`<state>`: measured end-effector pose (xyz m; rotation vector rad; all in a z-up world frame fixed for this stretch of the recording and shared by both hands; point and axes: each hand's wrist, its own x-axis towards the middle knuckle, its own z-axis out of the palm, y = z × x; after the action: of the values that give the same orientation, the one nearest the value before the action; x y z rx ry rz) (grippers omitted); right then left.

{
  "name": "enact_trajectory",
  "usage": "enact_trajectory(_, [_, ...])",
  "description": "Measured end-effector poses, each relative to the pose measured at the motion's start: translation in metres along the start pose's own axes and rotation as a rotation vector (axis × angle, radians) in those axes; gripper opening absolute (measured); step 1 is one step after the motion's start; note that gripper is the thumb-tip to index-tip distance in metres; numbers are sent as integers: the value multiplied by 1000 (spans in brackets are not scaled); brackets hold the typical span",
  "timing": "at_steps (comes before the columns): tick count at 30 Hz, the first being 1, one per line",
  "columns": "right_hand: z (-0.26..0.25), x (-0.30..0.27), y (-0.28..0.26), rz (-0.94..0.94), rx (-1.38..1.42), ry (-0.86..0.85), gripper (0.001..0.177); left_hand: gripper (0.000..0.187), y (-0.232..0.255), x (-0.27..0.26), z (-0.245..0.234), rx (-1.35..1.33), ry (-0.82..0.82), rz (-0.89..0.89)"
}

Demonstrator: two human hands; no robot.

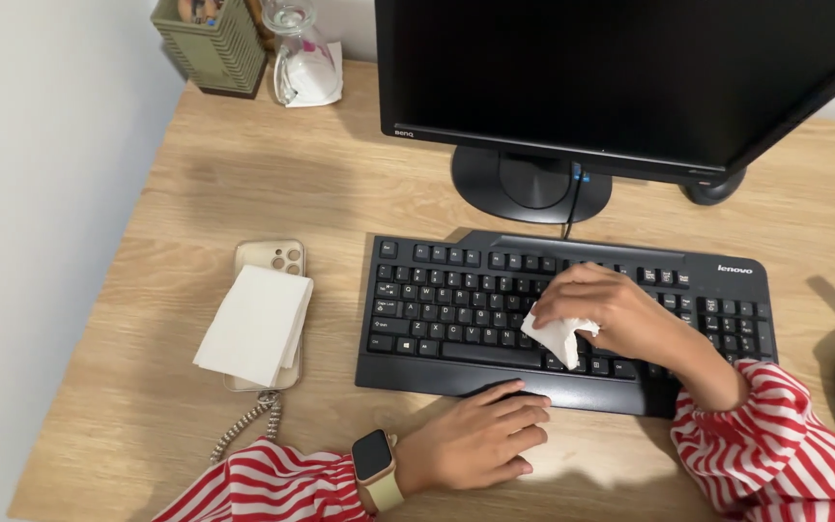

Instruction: Cleaning a computer keyboard using wet wipes.

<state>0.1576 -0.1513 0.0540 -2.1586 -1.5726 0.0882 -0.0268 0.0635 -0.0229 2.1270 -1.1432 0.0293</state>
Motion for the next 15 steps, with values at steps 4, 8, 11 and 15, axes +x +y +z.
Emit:
enact_trajectory(4, [-9,7,-13,10,-75,-38,44,32,-2,0,2,-15,1,1])
enact_trajectory(8, [-14,12,-24,16,-191,-67,51,32,-2,1,1,-41,6,-4])
enact_trajectory(11, [-11,10,-20,7,-230,-81,58,32,-4,0,2,-40,9,3])
enact_trajectory(15, [0,2,-5,-11,-253,-107,65,32,-4,0,4,-28,8,3])
